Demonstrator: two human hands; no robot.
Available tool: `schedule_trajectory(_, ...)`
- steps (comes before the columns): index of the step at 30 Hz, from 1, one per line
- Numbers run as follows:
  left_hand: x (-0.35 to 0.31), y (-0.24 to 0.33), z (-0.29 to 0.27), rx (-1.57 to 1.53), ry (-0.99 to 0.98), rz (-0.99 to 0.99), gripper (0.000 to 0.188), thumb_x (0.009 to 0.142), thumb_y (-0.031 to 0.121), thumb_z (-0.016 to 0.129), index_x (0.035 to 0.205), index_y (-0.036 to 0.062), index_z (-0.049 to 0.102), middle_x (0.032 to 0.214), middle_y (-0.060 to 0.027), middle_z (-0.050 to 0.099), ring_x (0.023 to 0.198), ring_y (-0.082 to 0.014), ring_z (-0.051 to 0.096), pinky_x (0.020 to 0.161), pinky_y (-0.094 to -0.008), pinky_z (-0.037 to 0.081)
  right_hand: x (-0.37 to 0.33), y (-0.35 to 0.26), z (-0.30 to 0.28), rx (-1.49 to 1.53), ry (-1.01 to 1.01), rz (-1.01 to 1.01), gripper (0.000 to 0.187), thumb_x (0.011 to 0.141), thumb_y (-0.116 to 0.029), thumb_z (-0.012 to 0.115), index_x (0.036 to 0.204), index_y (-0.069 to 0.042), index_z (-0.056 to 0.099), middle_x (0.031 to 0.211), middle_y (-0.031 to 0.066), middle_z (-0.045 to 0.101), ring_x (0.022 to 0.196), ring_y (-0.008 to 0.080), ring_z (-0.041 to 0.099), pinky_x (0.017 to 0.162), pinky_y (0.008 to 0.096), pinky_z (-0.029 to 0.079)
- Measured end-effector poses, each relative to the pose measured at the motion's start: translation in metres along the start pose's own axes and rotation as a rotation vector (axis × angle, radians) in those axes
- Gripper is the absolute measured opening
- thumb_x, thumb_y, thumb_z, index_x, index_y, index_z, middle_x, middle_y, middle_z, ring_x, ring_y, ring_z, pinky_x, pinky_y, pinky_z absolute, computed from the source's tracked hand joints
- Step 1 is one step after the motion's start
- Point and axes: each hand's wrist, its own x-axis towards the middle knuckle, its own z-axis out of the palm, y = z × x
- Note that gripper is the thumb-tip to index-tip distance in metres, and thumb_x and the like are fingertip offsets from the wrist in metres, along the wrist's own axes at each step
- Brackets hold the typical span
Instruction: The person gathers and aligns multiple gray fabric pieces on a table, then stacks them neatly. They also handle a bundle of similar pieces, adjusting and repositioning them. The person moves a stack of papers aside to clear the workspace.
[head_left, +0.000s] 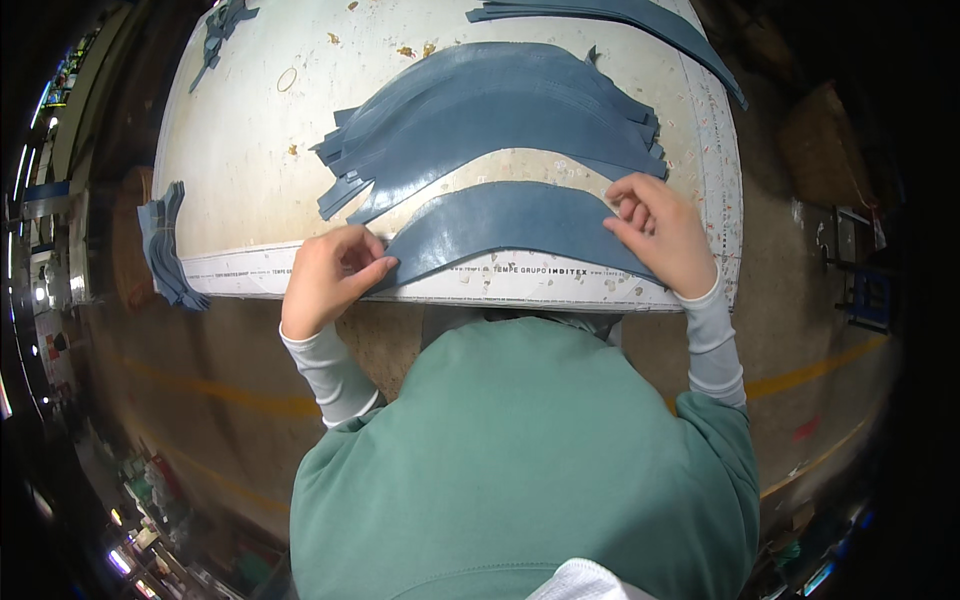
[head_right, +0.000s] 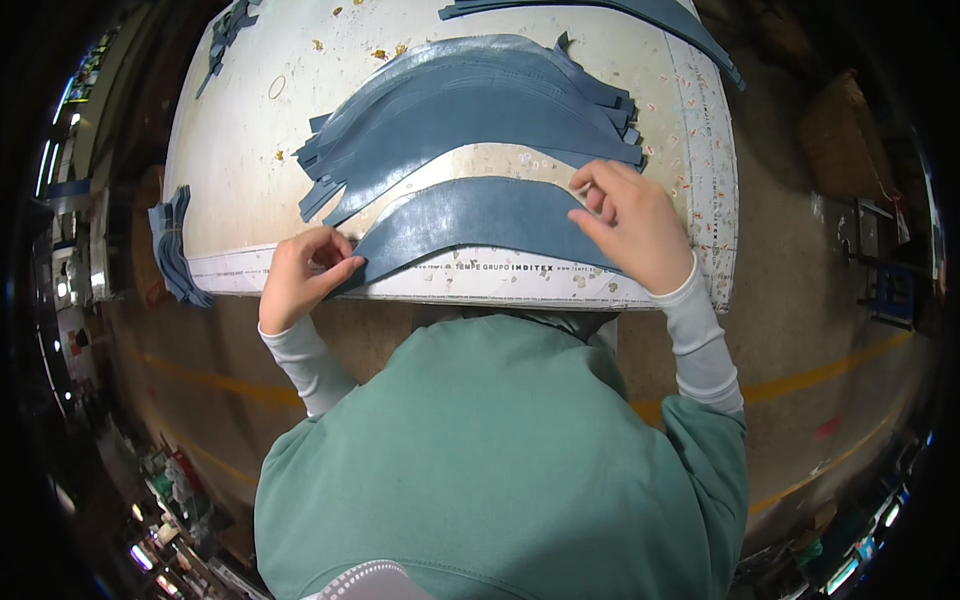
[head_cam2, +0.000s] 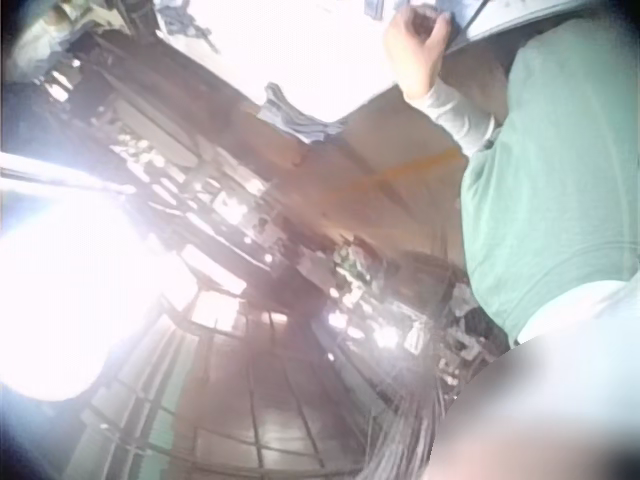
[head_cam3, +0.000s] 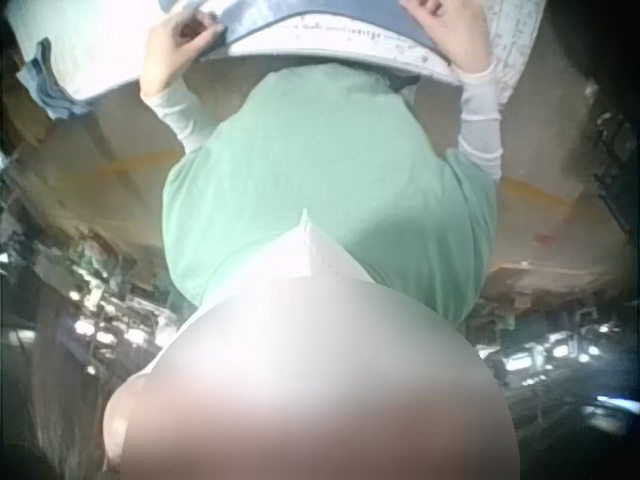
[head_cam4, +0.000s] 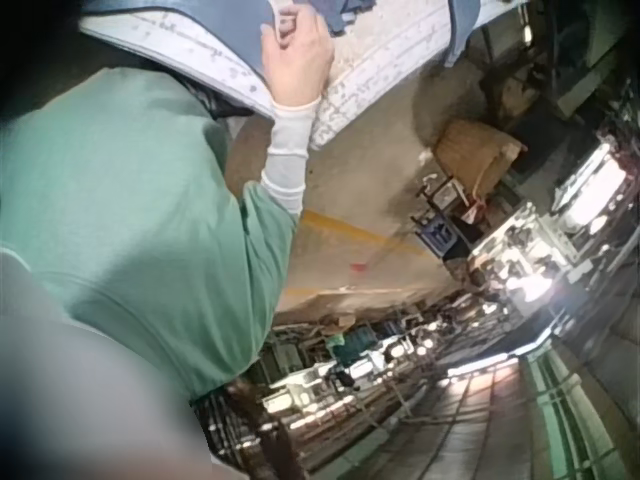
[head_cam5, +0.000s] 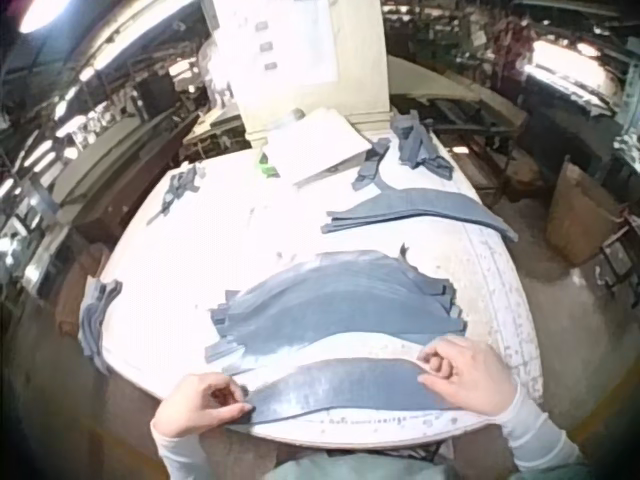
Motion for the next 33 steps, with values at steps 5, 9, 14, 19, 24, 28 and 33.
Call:
schedule_trajectory(5, 0.024, -0.003, 0.007, 0.087, 0.337, 0.107, 0.026, 0.077, 0.016, 0.080, 0.092, 0.0030, 0.064, 0.082, -0.0070, 0.063, 0.073, -0.0165, 0.060, 0.067, -0.0289, 0.050, 0.022, 0.010, -0.005, -0.170, 0.319, -0.158, 0.038, 0.074, -0.004, 0.076, 0.110, -0.008, 0.063, 0.090, 0.0046, 0.058, 0.079, 0.0150, 0.058, 0.070, 0.0270, 0.047)
schedule_trajectory(9, 0.040, -0.007, 0.023, 0.169, 0.426, 0.080, 0.035, 0.073, 0.021, 0.083, 0.095, 0.0023, 0.063, 0.086, -0.0083, 0.063, 0.076, -0.0204, 0.061, 0.071, -0.0315, 0.052, 0.033, 0.019, 0.006, -0.230, 0.384, -0.190, 0.037, 0.073, -0.006, 0.077, 0.108, -0.006, 0.063, 0.096, 0.0076, 0.057, 0.086, 0.0214, 0.058, 0.077, 0.0319, 0.049)
schedule_trajectory(14, 0.042, -0.010, 0.030, 0.125, 0.502, 0.098, 0.031, 0.073, 0.016, 0.083, 0.088, 0.0016, 0.060, 0.080, -0.0069, 0.060, 0.071, -0.0171, 0.058, 0.067, -0.0280, 0.050, 0.032, 0.022, 0.013, -0.360, 0.449, -0.205, 0.026, 0.074, -0.009, 0.078, 0.095, -0.007, 0.062, 0.088, 0.0056, 0.058, 0.085, 0.0232, 0.060, 0.076, 0.0354, 0.049)
schedule_trajectory(19, 0.034, -0.003, 0.018, -0.146, 0.497, 0.080, 0.022, 0.081, 0.009, 0.077, 0.080, 0.0008, 0.056, 0.071, -0.0011, 0.056, 0.063, -0.0081, 0.051, 0.063, -0.0221, 0.044, 0.023, 0.007, -0.001, -0.187, 0.432, -0.181, 0.011, 0.080, -0.006, 0.073, 0.083, -0.003, 0.064, 0.076, 0.0053, 0.060, 0.070, 0.0180, 0.056, 0.067, 0.0296, 0.046)
schedule_trajectory(24, 0.000, -0.004, -0.005, -0.273, 0.166, 0.062, 0.020, 0.083, 0.010, 0.076, 0.078, 0.0026, 0.058, 0.067, 0.0030, 0.056, 0.062, -0.0048, 0.049, 0.059, -0.0207, 0.041, -0.016, -0.002, -0.027, 0.017, 0.069, 0.046, 0.016, 0.080, -0.011, 0.075, 0.077, -0.001, 0.063, 0.070, 0.0064, 0.061, 0.060, 0.0164, 0.054, 0.059, 0.0268, 0.045)
schedule_trajectory(28, -0.009, -0.007, 0.005, -0.125, 0.012, -0.041, 0.022, 0.080, 0.013, 0.079, 0.078, 0.0030, 0.060, 0.066, 0.0015, 0.058, 0.060, -0.0056, 0.050, 0.058, -0.0214, 0.042, -0.034, -0.002, -0.022, -0.032, -0.066, 0.170, 0.018, 0.078, -0.013, 0.077, 0.081, -0.001, 0.064, 0.072, 0.0068, 0.059, 0.063, 0.0183, 0.055, 0.061, 0.0294, 0.046)
schedule_trajectory(33, -0.001, 0.002, 0.020, 0.052, 0.096, 0.123, 0.035, 0.070, 0.016, 0.085, 0.095, 0.0049, 0.063, 0.081, -0.0041, 0.061, 0.072, -0.0149, 0.056, 0.066, -0.0275, 0.049, -0.029, -0.005, 0.008, -0.228, 0.263, -0.101, 0.032, 0.075, -0.012, 0.078, 0.103, -0.002, 0.067, 0.095, 0.0093, 0.059, 0.088, 0.0244, 0.056, 0.081, 0.0328, 0.046)
